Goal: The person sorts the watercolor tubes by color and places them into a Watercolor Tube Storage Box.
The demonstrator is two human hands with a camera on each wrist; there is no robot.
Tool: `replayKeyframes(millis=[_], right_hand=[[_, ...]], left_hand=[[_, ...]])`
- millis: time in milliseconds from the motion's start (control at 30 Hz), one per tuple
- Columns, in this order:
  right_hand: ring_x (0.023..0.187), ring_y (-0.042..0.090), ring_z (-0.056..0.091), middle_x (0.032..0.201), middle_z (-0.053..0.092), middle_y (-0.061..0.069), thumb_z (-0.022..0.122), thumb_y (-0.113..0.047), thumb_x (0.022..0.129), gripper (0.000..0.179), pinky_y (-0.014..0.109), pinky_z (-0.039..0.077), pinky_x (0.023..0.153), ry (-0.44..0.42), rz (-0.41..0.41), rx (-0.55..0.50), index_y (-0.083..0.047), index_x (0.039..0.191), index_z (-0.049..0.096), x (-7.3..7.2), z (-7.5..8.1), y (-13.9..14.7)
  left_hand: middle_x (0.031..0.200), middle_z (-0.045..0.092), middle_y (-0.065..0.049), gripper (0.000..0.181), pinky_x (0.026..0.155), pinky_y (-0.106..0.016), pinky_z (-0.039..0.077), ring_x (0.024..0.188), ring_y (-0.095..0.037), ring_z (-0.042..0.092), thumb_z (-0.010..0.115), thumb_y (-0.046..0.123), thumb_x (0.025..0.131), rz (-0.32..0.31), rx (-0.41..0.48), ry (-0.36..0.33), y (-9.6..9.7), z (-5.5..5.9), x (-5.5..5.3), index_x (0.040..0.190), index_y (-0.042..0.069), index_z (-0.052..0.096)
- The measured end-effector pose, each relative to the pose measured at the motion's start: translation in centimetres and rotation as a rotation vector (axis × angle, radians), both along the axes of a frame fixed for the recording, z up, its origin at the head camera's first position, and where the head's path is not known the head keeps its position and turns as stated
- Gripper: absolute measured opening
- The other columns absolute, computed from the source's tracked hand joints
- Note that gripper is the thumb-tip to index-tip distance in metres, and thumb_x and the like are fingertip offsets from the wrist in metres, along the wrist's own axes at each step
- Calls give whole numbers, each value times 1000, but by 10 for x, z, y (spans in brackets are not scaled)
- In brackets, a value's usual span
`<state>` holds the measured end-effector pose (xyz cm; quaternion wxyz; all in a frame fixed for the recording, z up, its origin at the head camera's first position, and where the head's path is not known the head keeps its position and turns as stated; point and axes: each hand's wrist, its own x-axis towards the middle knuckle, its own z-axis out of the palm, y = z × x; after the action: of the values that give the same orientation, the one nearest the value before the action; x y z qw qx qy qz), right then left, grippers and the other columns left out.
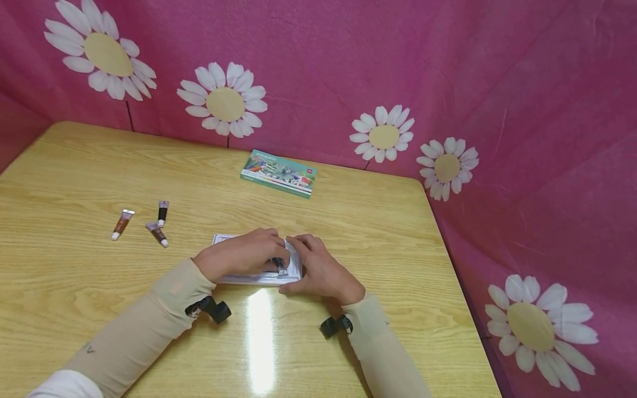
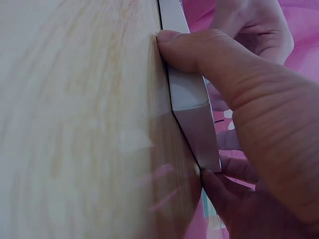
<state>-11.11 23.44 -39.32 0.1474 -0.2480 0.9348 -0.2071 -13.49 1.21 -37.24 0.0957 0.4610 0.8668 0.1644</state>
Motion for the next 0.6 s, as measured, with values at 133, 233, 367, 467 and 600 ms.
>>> replayKeyframes(millis=[133, 233, 367, 467, 600], right_hand=[[142, 21, 41, 159, 38, -2, 88, -55, 76, 101, 44, 47, 116, -7, -5, -4, -24, 159, 38, 0, 0, 0], [138, 20, 43, 157, 38, -3, 88, -55, 75, 100, 43, 47, 116, -16, -13, -3, -24, 158, 41, -1, 0, 0], [135, 20, 44, 156, 39, -3, 89, -54, 75, 100, 43, 48, 116, -21, -15, 2, -23, 157, 41, -1, 1, -1], [135, 20, 44, 156, 39, -2, 89, -53, 75, 101, 43, 47, 115, -23, -15, 4, -22, 158, 40, -1, 1, -1], [137, 20, 43, 157, 38, -2, 89, -53, 75, 102, 43, 47, 116, -29, -22, 3, -22, 158, 40, 0, 1, -1]], left_hand=[[107, 77, 11, 19, 92, -30, 51, 99, -13, 60, 68, 12, 99, 21, 75, -12, -3, 2, -2, 111, 23, 79], [114, 76, 10, 30, 97, -31, 54, 104, -11, 65, 61, 5, 101, 51, 110, -28, -6, 5, -4, 119, 23, 77], [119, 76, 6, 35, 101, -32, 55, 108, -9, 68, 58, 5, 103, 59, 141, -19, -11, 9, -7, 128, 24, 74], [122, 75, 5, 36, 102, -32, 56, 111, -9, 69, 58, 7, 104, 75, 173, -37, -14, 10, -8, 131, 25, 72], [124, 75, 6, 34, 102, -31, 56, 113, -9, 69, 58, 10, 104, 86, 184, -45, -16, 9, -9, 131, 25, 72]])
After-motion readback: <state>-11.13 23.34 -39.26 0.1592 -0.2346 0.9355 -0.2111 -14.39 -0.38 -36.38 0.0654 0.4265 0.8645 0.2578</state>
